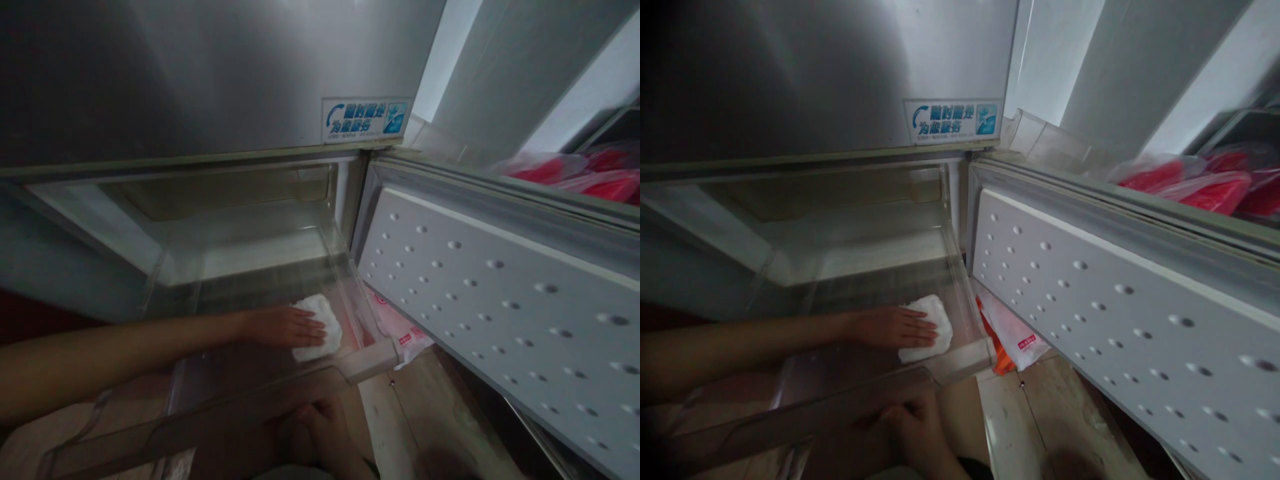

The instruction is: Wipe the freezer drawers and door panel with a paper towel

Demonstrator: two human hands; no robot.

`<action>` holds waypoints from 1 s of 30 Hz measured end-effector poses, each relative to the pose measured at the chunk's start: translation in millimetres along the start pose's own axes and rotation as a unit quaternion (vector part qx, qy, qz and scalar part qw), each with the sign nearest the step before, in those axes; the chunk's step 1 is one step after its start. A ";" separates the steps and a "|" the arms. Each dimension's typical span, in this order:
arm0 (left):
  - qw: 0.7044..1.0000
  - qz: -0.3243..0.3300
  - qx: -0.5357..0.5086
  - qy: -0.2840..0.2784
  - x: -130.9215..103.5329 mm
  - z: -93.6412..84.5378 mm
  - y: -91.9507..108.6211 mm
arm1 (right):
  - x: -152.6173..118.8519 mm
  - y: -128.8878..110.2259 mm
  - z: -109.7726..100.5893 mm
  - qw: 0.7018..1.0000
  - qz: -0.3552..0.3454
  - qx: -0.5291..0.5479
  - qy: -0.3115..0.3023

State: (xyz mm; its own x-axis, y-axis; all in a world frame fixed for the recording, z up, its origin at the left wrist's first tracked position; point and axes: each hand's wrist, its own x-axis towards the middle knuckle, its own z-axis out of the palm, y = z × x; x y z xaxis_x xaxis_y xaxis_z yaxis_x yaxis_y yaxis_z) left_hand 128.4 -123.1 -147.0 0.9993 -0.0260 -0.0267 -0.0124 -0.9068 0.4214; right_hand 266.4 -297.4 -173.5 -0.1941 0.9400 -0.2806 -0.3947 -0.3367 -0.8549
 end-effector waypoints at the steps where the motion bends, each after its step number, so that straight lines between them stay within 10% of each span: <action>1: 1.000 -0.008 0.011 0.000 5.2 -2.1 -3.3 | -0.3 -2.2 0.8 1.000 0.000 -0.002 -0.006; 9: 0.998 -0.014 -0.012 -0.056 36.5 3.0 -8.1 | -1.5 -11.0 7.2 1.000 -0.015 0.008 -0.001; 20: 0.998 0.036 -0.017 -0.038 -31.5 6.4 5.9 | -0.6 -3.9 3.4 0.999 -0.001 0.046 -0.004; 30: 0.993 -0.066 0.088 -0.033 -56.7 -34.3 -72.8 | -2.7 -8.5 1.3 1.000 -0.022 -0.001 -0.017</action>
State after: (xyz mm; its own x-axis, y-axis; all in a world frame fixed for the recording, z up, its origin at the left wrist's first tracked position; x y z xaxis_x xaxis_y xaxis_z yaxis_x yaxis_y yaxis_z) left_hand 73.9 -41.2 -145.1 0.9881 0.0765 -0.1333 0.1076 -0.9636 0.2446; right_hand 269.1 -297.2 -164.9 -0.2058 0.9518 -0.2274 -0.4025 -0.2941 -0.8669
